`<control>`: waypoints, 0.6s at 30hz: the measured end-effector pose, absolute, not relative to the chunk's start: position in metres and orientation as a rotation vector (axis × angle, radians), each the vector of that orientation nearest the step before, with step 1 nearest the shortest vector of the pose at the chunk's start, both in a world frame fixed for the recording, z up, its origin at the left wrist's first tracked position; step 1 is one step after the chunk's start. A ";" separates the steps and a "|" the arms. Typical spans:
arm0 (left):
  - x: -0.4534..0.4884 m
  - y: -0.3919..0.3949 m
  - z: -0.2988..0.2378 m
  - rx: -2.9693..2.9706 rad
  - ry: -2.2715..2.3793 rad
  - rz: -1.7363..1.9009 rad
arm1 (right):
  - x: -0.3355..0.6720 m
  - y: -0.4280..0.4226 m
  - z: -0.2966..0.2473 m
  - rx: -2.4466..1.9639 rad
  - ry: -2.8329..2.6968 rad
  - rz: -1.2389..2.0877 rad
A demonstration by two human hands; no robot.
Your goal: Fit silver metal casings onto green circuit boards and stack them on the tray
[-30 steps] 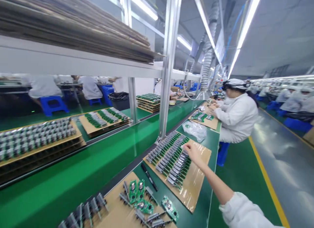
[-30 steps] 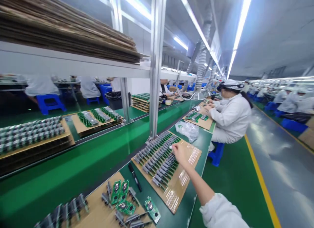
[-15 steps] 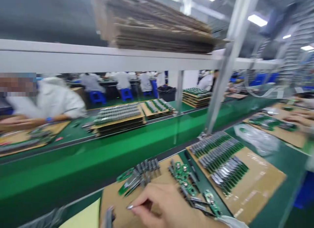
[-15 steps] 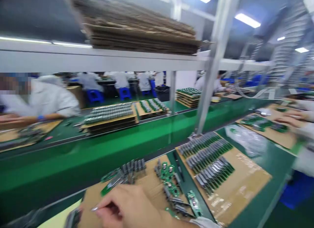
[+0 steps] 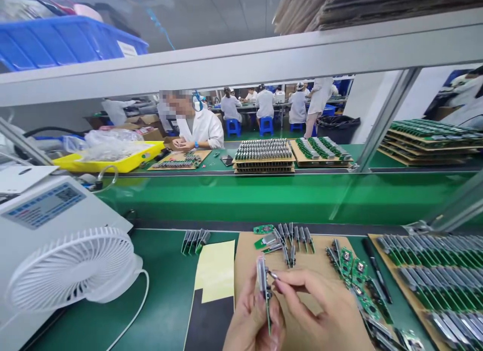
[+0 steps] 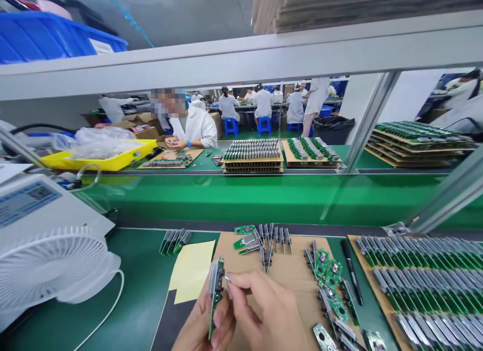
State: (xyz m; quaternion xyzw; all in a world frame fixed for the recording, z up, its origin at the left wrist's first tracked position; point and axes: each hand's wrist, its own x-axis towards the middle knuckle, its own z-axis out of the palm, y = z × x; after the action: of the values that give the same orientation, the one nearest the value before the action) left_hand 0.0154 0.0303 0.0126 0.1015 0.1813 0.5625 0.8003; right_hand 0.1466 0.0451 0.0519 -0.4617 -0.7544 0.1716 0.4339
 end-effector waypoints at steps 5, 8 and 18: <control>0.016 0.033 0.010 0.280 0.297 1.211 | 0.156 0.047 0.059 -1.073 -2.067 0.341; 0.011 0.034 0.015 0.359 0.376 1.176 | 0.160 0.047 0.060 -1.067 -2.091 0.436; 0.005 0.020 0.063 0.545 1.073 1.282 | 0.152 0.055 0.072 -1.021 -1.298 1.729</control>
State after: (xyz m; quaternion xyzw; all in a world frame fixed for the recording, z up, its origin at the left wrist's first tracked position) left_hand 0.0048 0.0199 0.0634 0.2387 0.4701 0.5616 0.6376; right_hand 0.1522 0.0550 0.0722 -0.3974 -0.5051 0.6727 0.3666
